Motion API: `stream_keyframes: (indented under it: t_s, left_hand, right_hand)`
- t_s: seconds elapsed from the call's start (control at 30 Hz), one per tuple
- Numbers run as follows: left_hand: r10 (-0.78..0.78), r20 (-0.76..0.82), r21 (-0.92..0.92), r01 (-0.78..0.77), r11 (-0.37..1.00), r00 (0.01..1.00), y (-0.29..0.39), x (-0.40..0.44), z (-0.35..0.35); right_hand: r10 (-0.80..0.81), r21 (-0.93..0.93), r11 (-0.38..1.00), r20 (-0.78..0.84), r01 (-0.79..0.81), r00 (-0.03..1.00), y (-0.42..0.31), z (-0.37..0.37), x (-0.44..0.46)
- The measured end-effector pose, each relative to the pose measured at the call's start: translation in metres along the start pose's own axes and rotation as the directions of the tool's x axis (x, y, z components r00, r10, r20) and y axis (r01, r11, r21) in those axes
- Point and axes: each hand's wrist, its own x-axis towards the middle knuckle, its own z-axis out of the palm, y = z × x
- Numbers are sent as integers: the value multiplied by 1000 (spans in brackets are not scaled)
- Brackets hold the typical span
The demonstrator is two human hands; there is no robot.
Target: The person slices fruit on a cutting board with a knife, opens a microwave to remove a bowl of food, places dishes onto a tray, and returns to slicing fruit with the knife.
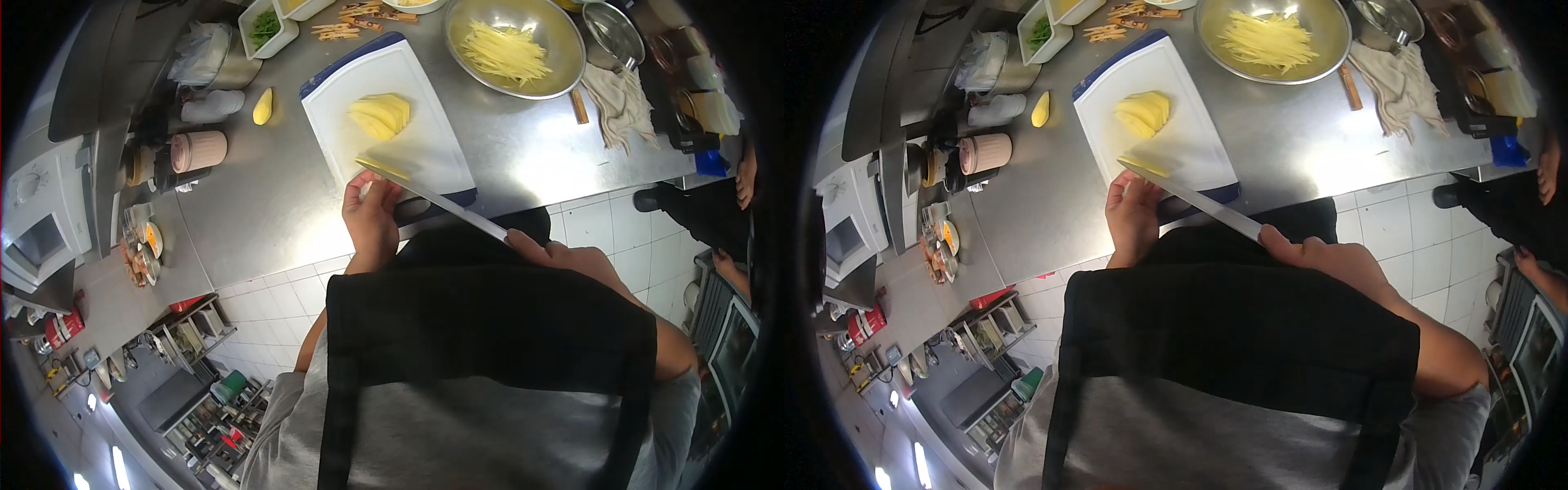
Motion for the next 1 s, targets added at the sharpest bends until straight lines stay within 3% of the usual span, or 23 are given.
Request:
stream_keyframes:
  t_s: [0.43, 0.63, 1.0]
  left_hand:
    - [-22, 4, 11, 22, 1000, 1000, 0, 3, -2]
    - [-37, -5, 19, 37, 999, 999, 1, 3, -2]
    - [-45, -24, 13, 46, 999, 999, 5, 2, 2]
  right_hand:
    - [46, -37, 998, 131, -42, 990, -8, -9, 17]
    - [-46, 12, 999, 13, 46, 999, -3, -2, 22]
    - [-112, 115, 986, -46, 117, 993, 4, 1, 35]
